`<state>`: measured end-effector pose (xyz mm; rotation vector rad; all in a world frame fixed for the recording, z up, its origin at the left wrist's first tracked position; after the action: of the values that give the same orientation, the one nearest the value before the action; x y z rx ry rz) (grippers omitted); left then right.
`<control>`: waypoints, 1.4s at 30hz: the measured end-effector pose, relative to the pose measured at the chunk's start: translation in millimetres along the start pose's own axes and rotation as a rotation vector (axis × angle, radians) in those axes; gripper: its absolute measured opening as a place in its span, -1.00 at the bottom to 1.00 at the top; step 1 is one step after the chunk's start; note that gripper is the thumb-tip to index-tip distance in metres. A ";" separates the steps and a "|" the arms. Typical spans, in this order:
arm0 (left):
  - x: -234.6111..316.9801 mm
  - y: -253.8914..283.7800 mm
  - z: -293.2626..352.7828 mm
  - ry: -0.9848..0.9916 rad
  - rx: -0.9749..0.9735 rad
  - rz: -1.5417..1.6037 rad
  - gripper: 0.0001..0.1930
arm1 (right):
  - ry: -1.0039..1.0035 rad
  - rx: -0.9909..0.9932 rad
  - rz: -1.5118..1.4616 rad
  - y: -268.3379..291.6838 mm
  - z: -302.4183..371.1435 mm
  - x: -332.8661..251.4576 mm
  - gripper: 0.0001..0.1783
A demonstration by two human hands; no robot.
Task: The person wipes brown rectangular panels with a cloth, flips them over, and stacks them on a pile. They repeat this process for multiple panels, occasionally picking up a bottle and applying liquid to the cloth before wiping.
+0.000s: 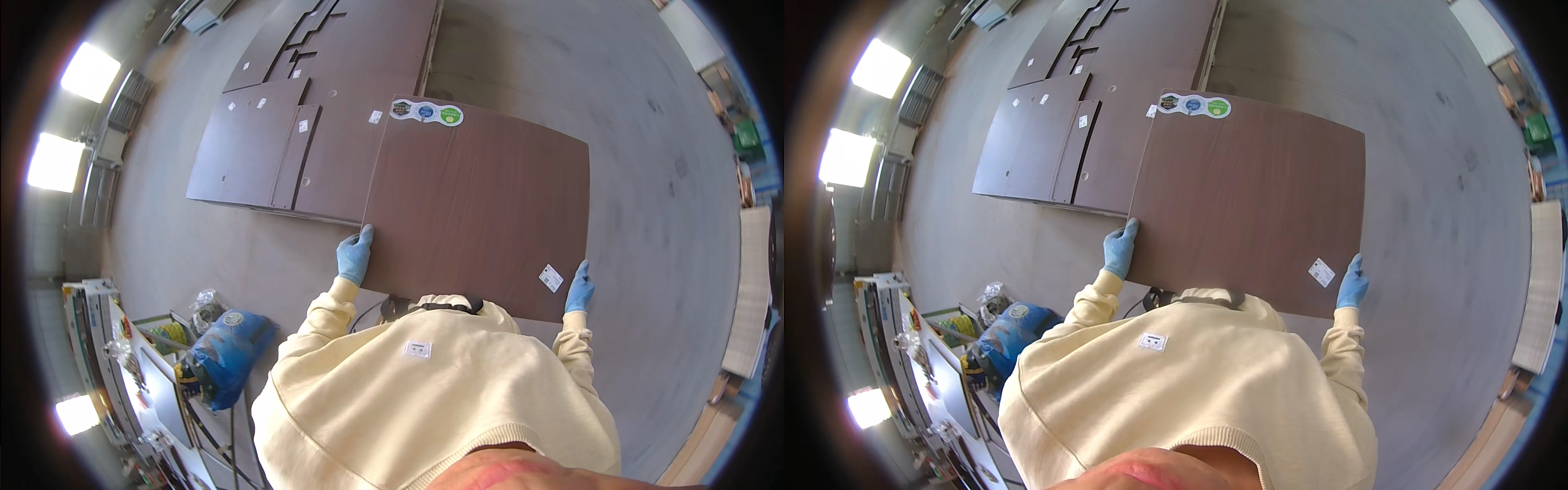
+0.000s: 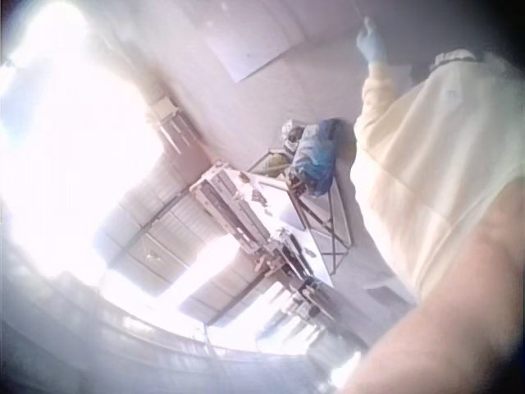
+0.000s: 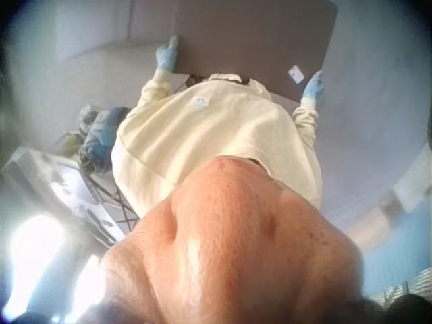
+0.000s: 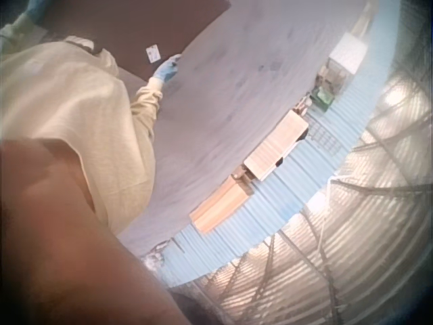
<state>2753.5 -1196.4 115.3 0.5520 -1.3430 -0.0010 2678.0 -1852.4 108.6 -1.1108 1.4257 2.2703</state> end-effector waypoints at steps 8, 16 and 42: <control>68.7 -116.8 -163.2 0.187 -0.009 -0.085 -0.37 | -0.027 -0.094 0.185 -106.8 -196.7 -177.7 -0.02; 136.2 -225.0 -306.6 0.198 0.144 -0.058 -0.38 | 0.195 -0.184 0.104 -239.0 -372.8 -362.0 -0.02; 131.4 -365.2 -583.4 0.699 0.802 0.211 -0.40 | 0.674 -0.694 0.598 -791.8 -469.8 -921.7 -0.15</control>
<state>3434.7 -1336.1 28.7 0.9620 -0.6616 0.8592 3970.4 -1688.2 121.7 -2.0296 1.3035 3.1453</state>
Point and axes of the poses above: each hand's wrist, its own z-axis away from the middle knuckle, its own y-axis out of the back of the hand, x = y × z, the point moved 8 cm from there along -z, towards the middle knuckle, and after that the axes turned 12 degrees about -y, right-handed, at the moved point
